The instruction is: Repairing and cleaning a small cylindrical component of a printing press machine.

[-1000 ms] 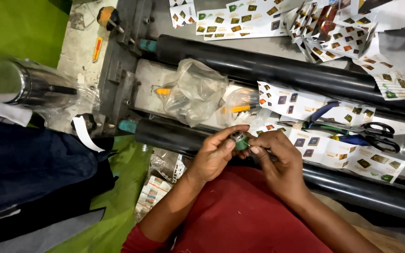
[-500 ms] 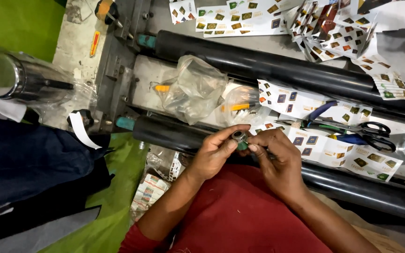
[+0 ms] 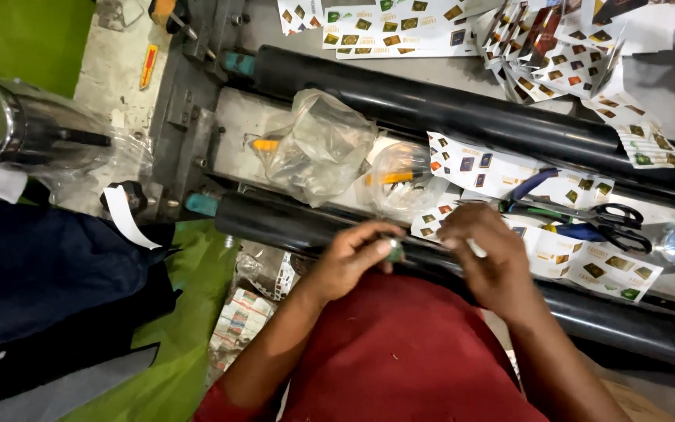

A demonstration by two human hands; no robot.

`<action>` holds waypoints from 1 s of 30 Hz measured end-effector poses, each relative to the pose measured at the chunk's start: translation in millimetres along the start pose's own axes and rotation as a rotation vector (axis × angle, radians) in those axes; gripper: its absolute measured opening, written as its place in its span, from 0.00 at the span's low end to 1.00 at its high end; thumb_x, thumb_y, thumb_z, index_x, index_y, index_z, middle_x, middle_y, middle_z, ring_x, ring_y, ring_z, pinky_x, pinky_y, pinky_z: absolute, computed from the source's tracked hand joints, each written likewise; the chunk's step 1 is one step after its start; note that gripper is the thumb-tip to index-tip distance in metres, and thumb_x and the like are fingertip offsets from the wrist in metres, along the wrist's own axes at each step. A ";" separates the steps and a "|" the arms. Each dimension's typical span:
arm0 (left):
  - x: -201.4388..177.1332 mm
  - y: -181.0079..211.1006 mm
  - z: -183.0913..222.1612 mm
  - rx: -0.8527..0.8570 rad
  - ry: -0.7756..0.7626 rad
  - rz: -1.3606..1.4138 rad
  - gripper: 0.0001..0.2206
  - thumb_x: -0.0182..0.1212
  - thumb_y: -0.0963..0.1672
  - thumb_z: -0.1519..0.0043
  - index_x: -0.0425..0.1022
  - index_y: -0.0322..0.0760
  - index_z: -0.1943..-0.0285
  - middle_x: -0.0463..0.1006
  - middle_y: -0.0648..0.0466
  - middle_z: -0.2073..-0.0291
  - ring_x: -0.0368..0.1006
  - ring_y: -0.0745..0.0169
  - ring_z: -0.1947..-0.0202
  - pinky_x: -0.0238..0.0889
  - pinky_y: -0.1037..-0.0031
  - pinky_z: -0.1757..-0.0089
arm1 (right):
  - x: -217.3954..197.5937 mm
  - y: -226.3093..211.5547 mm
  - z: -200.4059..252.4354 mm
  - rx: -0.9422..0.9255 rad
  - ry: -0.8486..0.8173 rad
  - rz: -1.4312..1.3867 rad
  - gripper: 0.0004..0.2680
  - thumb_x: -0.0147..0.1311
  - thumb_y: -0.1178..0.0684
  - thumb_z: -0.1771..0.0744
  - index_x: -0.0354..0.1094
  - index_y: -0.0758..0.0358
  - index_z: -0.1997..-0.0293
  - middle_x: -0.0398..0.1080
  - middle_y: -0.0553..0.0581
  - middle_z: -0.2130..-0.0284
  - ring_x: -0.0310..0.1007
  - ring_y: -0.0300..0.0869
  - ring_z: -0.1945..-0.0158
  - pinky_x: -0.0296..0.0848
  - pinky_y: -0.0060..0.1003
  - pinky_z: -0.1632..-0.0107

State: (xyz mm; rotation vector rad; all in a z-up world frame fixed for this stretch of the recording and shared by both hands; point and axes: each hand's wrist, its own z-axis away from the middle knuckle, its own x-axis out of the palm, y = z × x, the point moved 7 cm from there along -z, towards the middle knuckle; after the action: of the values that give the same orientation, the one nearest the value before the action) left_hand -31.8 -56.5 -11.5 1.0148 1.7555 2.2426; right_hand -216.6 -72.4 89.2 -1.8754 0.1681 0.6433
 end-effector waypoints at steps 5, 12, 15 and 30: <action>-36.1 8.4 8.8 -0.139 0.295 0.058 0.13 0.53 0.44 0.32 0.75 0.34 0.43 0.79 0.53 0.65 0.70 0.69 0.70 0.67 0.77 0.63 | -31.6 51.7 16.5 0.290 0.130 0.108 0.04 0.57 0.64 0.32 0.72 0.63 0.56 0.73 0.60 0.59 0.75 0.49 0.57 0.75 0.40 0.56; -36.8 41.6 -27.2 -0.020 0.299 -0.719 0.11 0.65 0.45 0.35 0.73 0.33 0.65 0.78 0.51 0.72 0.74 0.57 0.68 0.69 0.68 0.62 | -41.1 116.6 33.3 0.544 -0.062 0.400 0.06 0.57 0.56 0.33 0.74 0.65 0.53 0.75 0.66 0.62 0.76 0.58 0.62 0.74 0.46 0.60; -26.1 60.8 -56.2 0.005 0.344 -0.997 0.08 0.64 0.44 0.38 0.75 0.32 0.64 0.80 0.47 0.69 0.78 0.48 0.67 0.69 0.62 0.62 | -24.2 133.6 31.2 0.455 -0.211 0.484 0.06 0.56 0.58 0.35 0.75 0.63 0.55 0.76 0.65 0.60 0.76 0.59 0.58 0.74 0.50 0.57; -47.4 -11.9 -81.2 -0.063 0.016 -1.573 0.10 0.57 0.40 0.45 0.83 0.40 0.59 0.79 0.42 0.69 0.78 0.40 0.67 0.69 0.52 0.65 | 55.0 116.8 -39.0 0.062 -0.353 0.374 0.12 0.55 0.64 0.37 0.68 0.66 0.49 0.73 0.64 0.59 0.74 0.58 0.56 0.74 0.49 0.53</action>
State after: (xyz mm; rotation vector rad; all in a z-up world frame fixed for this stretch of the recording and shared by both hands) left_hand -44.8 -141.8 -50.9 -0.4246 1.4680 1.1721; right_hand -204.1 -143.8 -24.6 -1.6518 0.3072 1.1989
